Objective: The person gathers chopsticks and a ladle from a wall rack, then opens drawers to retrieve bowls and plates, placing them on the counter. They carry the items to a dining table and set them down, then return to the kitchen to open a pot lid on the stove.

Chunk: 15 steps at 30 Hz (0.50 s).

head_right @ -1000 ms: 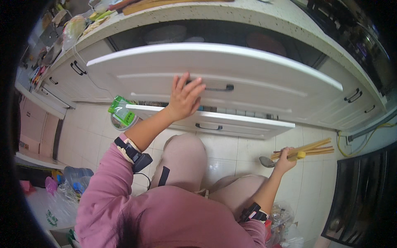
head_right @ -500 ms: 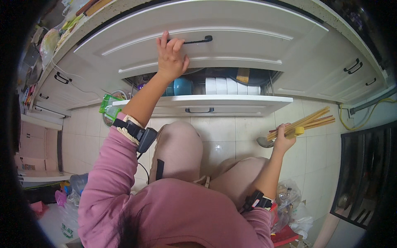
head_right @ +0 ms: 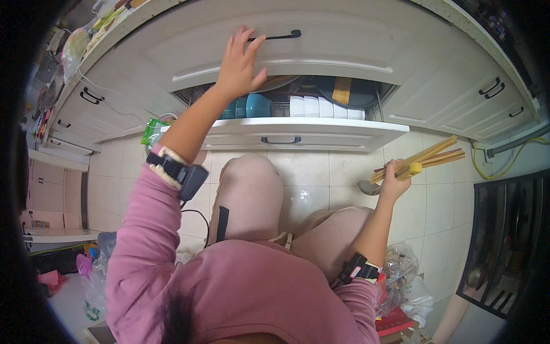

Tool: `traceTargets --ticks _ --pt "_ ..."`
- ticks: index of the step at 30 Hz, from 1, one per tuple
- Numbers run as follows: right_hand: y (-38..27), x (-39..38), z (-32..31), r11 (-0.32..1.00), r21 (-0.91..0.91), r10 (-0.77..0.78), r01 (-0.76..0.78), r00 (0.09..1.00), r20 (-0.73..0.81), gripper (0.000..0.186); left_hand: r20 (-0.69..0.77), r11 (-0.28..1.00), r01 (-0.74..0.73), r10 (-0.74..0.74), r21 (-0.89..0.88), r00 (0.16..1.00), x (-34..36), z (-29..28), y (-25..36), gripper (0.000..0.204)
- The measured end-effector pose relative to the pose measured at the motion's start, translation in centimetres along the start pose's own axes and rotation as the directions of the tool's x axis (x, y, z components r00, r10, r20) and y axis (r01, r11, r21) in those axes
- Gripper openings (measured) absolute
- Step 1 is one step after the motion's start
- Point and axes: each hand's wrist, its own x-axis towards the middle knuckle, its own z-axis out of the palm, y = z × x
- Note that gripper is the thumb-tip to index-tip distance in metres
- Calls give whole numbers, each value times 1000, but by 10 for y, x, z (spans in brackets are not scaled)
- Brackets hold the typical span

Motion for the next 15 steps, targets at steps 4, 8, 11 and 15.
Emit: traceTargets --ticks 4,8,11,15 --pt "2 2 -3 1000 -3 18 -18 1000 3 6 232 986 48 -10 -159 973 -75 -8 30 62" --pt "4 4 0 999 28 15 -16 1000 28 6 585 919 393 -298 -38 755 -128 5 45 36" --pt "6 5 5 998 -50 31 -29 999 37 6 483 932 358 -288 -58 827 -141 8 48 32" --pt "8 6 10 999 -26 41 -39 996 81 6 420 926 367 -299 -90 857 -147 -3 60 30"
